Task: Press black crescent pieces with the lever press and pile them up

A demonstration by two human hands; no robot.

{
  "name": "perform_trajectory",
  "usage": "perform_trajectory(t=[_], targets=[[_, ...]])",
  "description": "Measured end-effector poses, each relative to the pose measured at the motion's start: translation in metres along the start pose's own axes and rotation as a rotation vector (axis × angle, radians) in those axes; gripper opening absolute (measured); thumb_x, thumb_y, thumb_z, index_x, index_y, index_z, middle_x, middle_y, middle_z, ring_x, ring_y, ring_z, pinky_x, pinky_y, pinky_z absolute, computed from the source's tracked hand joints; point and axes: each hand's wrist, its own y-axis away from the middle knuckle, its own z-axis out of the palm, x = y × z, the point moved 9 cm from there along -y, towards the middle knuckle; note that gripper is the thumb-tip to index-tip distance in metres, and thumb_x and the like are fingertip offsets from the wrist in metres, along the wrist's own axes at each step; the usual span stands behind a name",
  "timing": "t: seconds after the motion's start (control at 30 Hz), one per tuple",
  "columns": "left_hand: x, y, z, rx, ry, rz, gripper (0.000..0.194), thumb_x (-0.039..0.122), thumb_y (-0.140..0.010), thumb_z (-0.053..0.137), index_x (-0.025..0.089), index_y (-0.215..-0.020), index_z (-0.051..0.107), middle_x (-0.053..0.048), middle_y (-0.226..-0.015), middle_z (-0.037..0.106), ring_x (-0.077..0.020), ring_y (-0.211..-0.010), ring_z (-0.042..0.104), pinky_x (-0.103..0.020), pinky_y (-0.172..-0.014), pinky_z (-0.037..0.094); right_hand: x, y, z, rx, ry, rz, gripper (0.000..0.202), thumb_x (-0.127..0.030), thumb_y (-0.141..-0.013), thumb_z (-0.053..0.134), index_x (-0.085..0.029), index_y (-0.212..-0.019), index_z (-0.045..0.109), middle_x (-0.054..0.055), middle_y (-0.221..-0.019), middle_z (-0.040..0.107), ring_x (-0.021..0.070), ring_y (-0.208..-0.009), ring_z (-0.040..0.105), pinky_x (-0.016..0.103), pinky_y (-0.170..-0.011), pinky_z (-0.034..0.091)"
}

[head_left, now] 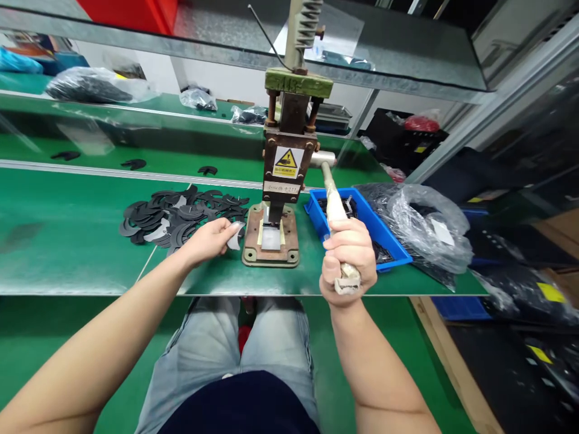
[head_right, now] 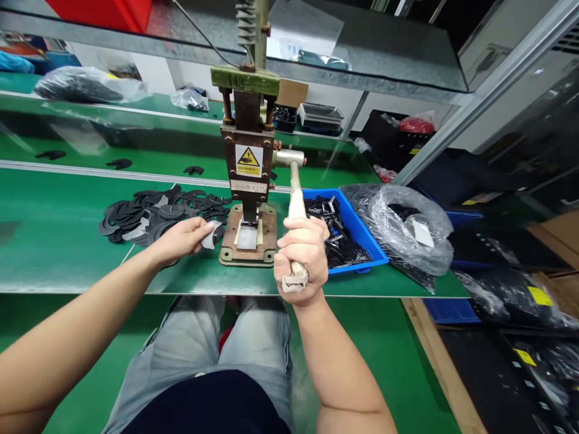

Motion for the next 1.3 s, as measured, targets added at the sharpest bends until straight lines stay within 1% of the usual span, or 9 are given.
perform_trajectory(t=[0.13, 0.3, 0.67, 0.83, 0.97, 1.07, 1.13, 1.17, 1.3], targets=[[0.024, -0.023, 0.032, -0.162, 0.247, -0.037, 0.039, 0.056, -0.096, 0.069, 0.022, -0.090, 0.050, 0.003, -0.058, 0.064, -0.0129, -0.050, 0.061, -0.023, -0.051, 0.048, 0.000, 0.001, 0.000, 0.012, -0.002, -0.012, 0.005, -0.028, -0.089, 0.063, -0.030, -0.088, 0.058, -0.002, -0.078, 0.064, 0.0262, -0.097, 0.073, 0.058, -0.098, 0.054], [0.042, -0.050, 0.059, -0.255, 0.229, -0.037, 0.033, 0.044, -0.096, 0.075, 0.021, -0.092, 0.051, 0.002, -0.059, 0.065, -0.0124, -0.049, 0.063, -0.023, -0.052, 0.052, -0.001, 0.001, 0.000, 0.005, -0.007, -0.023, 0.006, -0.027, -0.087, 0.063, -0.028, -0.089, 0.058, -0.001, -0.079, 0.065, 0.0276, -0.099, 0.074, 0.059, -0.098, 0.053], [0.048, -0.069, 0.068, -0.235, 0.073, -0.089, 0.025, 0.038, -0.089, 0.079, 0.022, -0.099, 0.063, 0.006, -0.055, 0.056, -0.0098, -0.040, 0.050, -0.021, -0.039, 0.038, 0.001, 0.005, -0.001, 0.020, 0.089, 0.017, 0.005, -0.033, -0.090, 0.061, -0.033, -0.093, 0.056, -0.002, -0.076, 0.064, 0.0287, -0.105, 0.072, 0.062, -0.106, 0.049], [0.063, -0.068, 0.071, -0.230, 0.032, -0.078, 0.023, 0.035, -0.092, 0.074, 0.021, -0.109, 0.066, 0.006, -0.055, 0.056, -0.0114, -0.040, 0.051, -0.023, -0.041, 0.038, 0.002, 0.003, -0.003, 0.028, 0.080, 0.021, 0.005, -0.032, -0.090, 0.061, -0.032, -0.090, 0.056, -0.002, -0.076, 0.064, 0.0290, -0.102, 0.073, 0.061, -0.102, 0.051], [0.074, -0.042, 0.062, -0.166, -0.020, 0.093, 0.024, 0.032, -0.096, 0.067, 0.018, -0.116, 0.066, 0.000, -0.067, 0.068, -0.0163, -0.055, 0.064, -0.027, -0.053, 0.051, 0.002, 0.002, -0.004, 0.003, 0.089, -0.008, 0.010, -0.031, -0.086, 0.067, -0.031, -0.091, 0.058, -0.002, -0.079, 0.068, 0.0297, -0.101, 0.074, 0.061, -0.102, 0.052], [0.069, 0.011, 0.053, -0.094, -0.041, 0.329, 0.023, 0.032, -0.102, 0.056, 0.021, -0.117, 0.069, -0.009, -0.101, 0.076, -0.0207, -0.087, 0.072, -0.033, -0.079, 0.060, 0.004, 0.003, -0.004, 0.048, 0.058, -0.008, 0.012, -0.030, -0.083, 0.070, -0.029, -0.090, 0.061, 0.000, -0.079, 0.069, 0.0313, -0.099, 0.075, 0.062, -0.098, 0.055], [0.049, 0.052, 0.043, -0.041, -0.144, 0.420, 0.024, 0.035, -0.105, 0.052, 0.023, -0.111, 0.072, -0.010, -0.110, 0.075, -0.0226, -0.102, 0.071, -0.037, -0.093, 0.058, 0.006, 0.003, -0.004, 0.085, 0.042, 0.009, 0.011, -0.030, -0.083, 0.071, -0.029, -0.087, 0.061, 0.000, -0.078, 0.069, 0.0313, -0.096, 0.075, 0.061, -0.095, 0.057], [0.034, 0.069, 0.035, -0.007, -0.209, 0.419, 0.024, 0.037, -0.105, 0.053, 0.024, -0.110, 0.073, -0.009, -0.106, 0.074, -0.0225, -0.099, 0.070, -0.037, -0.092, 0.057, 0.007, 0.003, -0.004, 0.099, 0.042, 0.018, 0.011, -0.031, -0.083, 0.071, -0.028, -0.086, 0.060, 0.001, -0.078, 0.069, 0.0310, -0.095, 0.075, 0.061, -0.095, 0.058], [-0.027, 0.106, -0.037, 0.371, -0.407, 0.252, 0.026, 0.044, -0.103, 0.058, 0.022, -0.110, 0.071, -0.011, -0.104, 0.070, -0.0263, -0.099, 0.068, -0.042, -0.089, 0.056, 0.010, 0.001, -0.010, 0.151, 0.037, 0.024, 0.015, -0.035, -0.081, 0.074, -0.030, -0.081, 0.060, 0.000, -0.073, 0.068, 0.0310, -0.089, 0.076, 0.062, -0.092, 0.060]])
